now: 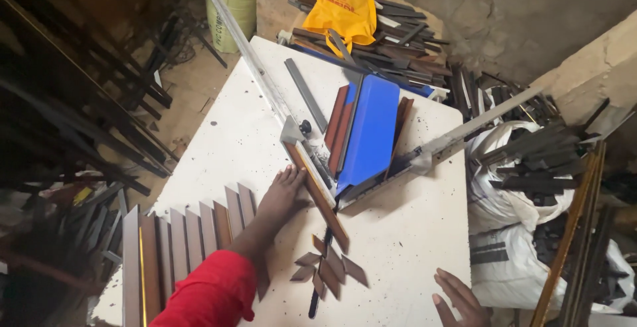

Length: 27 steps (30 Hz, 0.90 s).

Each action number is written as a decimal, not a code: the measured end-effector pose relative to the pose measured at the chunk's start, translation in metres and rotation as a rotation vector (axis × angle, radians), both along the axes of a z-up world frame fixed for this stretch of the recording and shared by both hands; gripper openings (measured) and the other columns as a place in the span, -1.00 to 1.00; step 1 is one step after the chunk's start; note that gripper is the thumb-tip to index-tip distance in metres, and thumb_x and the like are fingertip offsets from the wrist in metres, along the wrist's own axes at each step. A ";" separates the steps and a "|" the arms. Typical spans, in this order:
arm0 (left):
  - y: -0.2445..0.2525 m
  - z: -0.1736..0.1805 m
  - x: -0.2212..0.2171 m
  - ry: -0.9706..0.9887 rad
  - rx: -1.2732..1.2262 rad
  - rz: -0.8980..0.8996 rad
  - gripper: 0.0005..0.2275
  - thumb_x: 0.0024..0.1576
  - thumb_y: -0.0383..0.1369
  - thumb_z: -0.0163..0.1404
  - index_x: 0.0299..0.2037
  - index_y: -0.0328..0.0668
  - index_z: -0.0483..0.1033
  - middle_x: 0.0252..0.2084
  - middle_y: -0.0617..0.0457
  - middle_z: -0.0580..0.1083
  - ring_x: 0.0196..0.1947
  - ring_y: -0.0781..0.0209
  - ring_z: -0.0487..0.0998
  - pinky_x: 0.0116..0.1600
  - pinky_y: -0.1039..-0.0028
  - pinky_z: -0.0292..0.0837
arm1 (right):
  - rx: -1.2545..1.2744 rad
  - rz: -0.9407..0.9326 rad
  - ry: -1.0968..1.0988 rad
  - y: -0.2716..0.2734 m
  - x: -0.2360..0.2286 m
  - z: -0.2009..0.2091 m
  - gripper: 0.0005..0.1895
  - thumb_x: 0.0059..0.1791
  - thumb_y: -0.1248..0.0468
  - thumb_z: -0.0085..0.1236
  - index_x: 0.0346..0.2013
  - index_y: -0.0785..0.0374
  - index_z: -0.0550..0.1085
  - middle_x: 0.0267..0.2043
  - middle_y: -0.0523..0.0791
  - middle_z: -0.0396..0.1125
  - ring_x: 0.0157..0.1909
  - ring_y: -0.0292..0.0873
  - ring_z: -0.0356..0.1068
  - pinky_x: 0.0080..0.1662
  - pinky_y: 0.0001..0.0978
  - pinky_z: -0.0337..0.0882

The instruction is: Measure, select, and organize pre-cut frame moldings at a workshop station.

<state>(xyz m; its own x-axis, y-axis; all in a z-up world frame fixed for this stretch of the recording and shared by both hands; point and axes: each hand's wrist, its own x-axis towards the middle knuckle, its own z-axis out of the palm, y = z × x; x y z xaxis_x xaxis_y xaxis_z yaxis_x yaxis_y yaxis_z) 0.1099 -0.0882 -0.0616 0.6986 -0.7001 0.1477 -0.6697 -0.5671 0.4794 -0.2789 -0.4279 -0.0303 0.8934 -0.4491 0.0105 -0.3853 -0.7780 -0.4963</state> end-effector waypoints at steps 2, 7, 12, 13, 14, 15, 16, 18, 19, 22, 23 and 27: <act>-0.007 0.022 -0.001 -0.045 0.103 0.045 -0.18 0.03 0.03 0.07 0.43 -0.29 0.07 0.47 -0.38 0.10 0.51 -0.26 0.02 0.48 -0.03 -0.13 | -0.102 0.110 -0.086 -0.008 0.004 -0.002 -0.61 -0.07 0.19 0.26 0.03 0.20 0.60 0.17 -0.04 0.47 0.26 -0.11 0.44 0.21 -0.27 0.40; -0.031 0.003 0.035 -0.377 0.290 -0.005 -0.23 0.13 0.13 -0.07 0.36 -0.41 0.19 0.47 -0.33 0.14 0.50 -0.16 0.08 0.48 -0.05 -0.11 | -0.118 0.037 -0.202 0.026 0.049 0.072 -0.59 -0.10 0.24 0.26 0.05 0.16 0.59 0.19 -0.09 0.46 0.26 -0.16 0.44 0.23 -0.31 0.39; -0.052 0.003 0.067 -0.514 0.389 -0.046 -0.29 0.20 0.11 -0.14 0.34 -0.41 0.26 0.45 -0.29 0.18 0.49 -0.10 0.13 0.50 0.02 -0.08 | -0.160 -0.050 -0.187 0.027 0.065 0.102 -0.61 -0.07 0.30 0.26 0.06 0.19 0.58 0.20 -0.08 0.46 0.25 -0.13 0.43 0.21 -0.29 0.39; -0.055 0.008 0.070 -0.486 0.383 -0.040 -0.27 0.18 0.13 -0.13 0.33 -0.42 0.26 0.45 -0.29 0.18 0.48 -0.09 0.13 0.49 0.03 -0.07 | -0.132 -0.077 -0.175 0.028 0.065 0.106 -0.61 -0.08 0.30 0.27 0.05 0.20 0.58 0.19 -0.08 0.46 0.24 -0.12 0.44 0.19 -0.29 0.40; -0.060 0.013 0.076 -0.464 0.375 -0.031 -0.26 0.16 0.15 -0.12 0.32 -0.44 0.26 0.44 -0.29 0.18 0.48 -0.09 0.13 0.49 0.05 -0.07 | -0.104 -0.103 -0.170 0.027 0.067 0.109 -0.61 -0.08 0.30 0.28 0.05 0.20 0.58 0.18 -0.07 0.46 0.24 -0.11 0.44 0.18 -0.29 0.41; -0.065 0.013 0.085 -0.471 0.371 -0.034 -0.26 0.16 0.15 -0.12 0.32 -0.44 0.26 0.44 -0.29 0.18 0.48 -0.09 0.13 0.49 0.05 -0.07 | -0.108 -0.108 -0.176 0.022 0.066 0.103 -0.61 -0.08 0.30 0.28 0.05 0.20 0.58 0.18 -0.07 0.46 0.24 -0.11 0.44 0.18 -0.29 0.41; -0.068 0.011 0.090 -0.467 0.366 -0.028 -0.25 0.14 0.15 -0.08 0.31 -0.44 0.29 0.43 -0.28 0.20 0.47 -0.09 0.15 0.47 0.06 -0.05 | -0.113 -0.087 -0.230 0.019 0.062 0.097 -0.64 -0.07 0.29 0.26 0.02 0.19 0.60 0.14 -0.08 0.48 0.22 -0.13 0.46 0.19 -0.30 0.41; -0.074 0.010 0.097 -0.462 0.360 -0.025 -0.24 0.12 0.15 -0.03 0.30 -0.45 0.31 0.42 -0.28 0.22 0.46 -0.08 0.17 0.46 0.07 -0.02 | -0.118 -0.069 -0.283 0.018 0.057 0.095 -0.67 -0.06 0.29 0.25 0.00 0.18 0.61 0.11 -0.10 0.51 0.21 -0.14 0.48 0.20 -0.30 0.42; -0.077 0.012 0.101 -0.405 0.372 -0.033 -0.24 0.07 0.16 0.03 0.26 -0.42 0.36 0.40 -0.26 0.26 0.45 -0.06 0.20 0.46 0.11 0.01 | -0.085 -0.075 -0.209 0.020 0.057 0.099 -0.68 -0.07 0.29 0.26 -0.02 0.18 0.62 0.08 -0.09 0.52 0.18 -0.14 0.49 0.17 -0.29 0.43; -0.081 0.032 0.110 -0.268 0.437 -0.073 -0.27 -0.01 0.18 0.13 0.18 -0.30 0.48 0.34 -0.20 0.36 0.42 -0.03 0.28 0.47 0.16 0.10 | -0.027 -0.061 -0.133 0.032 0.062 0.104 -0.70 -0.08 0.29 0.26 -0.05 0.17 0.64 0.01 -0.10 0.55 0.11 -0.17 0.53 0.12 -0.29 0.47; -0.080 0.038 0.109 -0.179 0.492 -0.106 -0.31 -0.04 0.19 0.16 0.13 -0.22 0.54 0.29 -0.17 0.42 0.40 -0.02 0.34 0.48 0.19 0.16 | 0.000 -0.037 -0.123 0.037 0.060 0.105 -0.71 -0.07 0.28 0.25 -0.06 0.15 0.64 -0.03 -0.11 0.57 0.08 -0.19 0.56 0.09 -0.31 0.50; -0.056 0.073 0.079 -0.227 0.595 -0.221 -0.25 -0.05 0.28 0.14 0.12 -0.22 0.55 0.22 -0.24 0.45 0.34 -0.16 0.35 0.44 0.14 0.17 | 0.030 0.026 -0.087 0.056 0.060 0.088 -0.73 -0.09 0.27 0.26 -0.10 0.14 0.66 -0.07 -0.10 0.58 0.01 -0.17 0.58 0.04 -0.31 0.54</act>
